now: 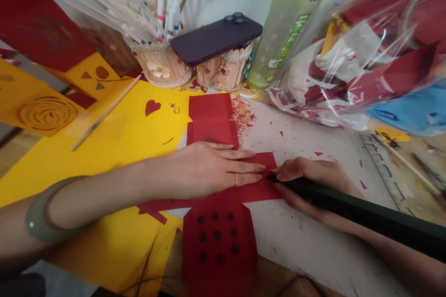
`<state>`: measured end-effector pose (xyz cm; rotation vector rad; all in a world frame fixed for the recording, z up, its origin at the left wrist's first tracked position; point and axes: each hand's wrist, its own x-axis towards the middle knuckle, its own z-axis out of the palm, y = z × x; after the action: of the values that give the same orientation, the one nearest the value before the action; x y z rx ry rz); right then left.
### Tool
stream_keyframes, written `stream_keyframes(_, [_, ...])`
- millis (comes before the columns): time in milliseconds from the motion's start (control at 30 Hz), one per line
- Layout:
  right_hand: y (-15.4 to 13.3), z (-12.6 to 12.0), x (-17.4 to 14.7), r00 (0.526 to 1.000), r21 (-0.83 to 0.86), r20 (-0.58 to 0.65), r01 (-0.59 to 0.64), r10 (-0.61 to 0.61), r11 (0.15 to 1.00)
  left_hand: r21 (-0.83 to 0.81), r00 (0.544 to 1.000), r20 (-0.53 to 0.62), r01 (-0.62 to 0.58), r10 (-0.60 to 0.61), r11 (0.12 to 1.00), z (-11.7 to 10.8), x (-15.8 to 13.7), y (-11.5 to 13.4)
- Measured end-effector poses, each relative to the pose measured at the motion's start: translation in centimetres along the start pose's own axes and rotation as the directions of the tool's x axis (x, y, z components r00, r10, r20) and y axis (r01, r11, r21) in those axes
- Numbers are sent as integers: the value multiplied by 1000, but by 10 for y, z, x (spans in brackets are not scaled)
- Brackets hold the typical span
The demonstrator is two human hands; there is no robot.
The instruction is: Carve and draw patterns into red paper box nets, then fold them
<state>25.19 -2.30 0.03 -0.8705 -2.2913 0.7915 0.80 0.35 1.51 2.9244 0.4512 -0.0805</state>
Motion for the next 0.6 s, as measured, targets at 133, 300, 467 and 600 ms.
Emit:
stream_keyframes(133, [0,-1,1,1000,-1,2,3,-3,1000,19,1000,-13,-13,13,1000,1,-1,-1])
stream_keyframes(300, [0,1,-1,1000,-36,-20,-5,5,999,43,999,-45,-21,23,999,6,-2,-1])
stream_keyframes(467, [-4,0,-4,986,-53,-109,-136,129,989,84,998,-58,-28,33,996,7,-2,-3])
stream_keyframes(600, [-10,-3,-1,953,-84,-194,-254,234,964,115,998,-50,-27,33,993,3,-4,-7])
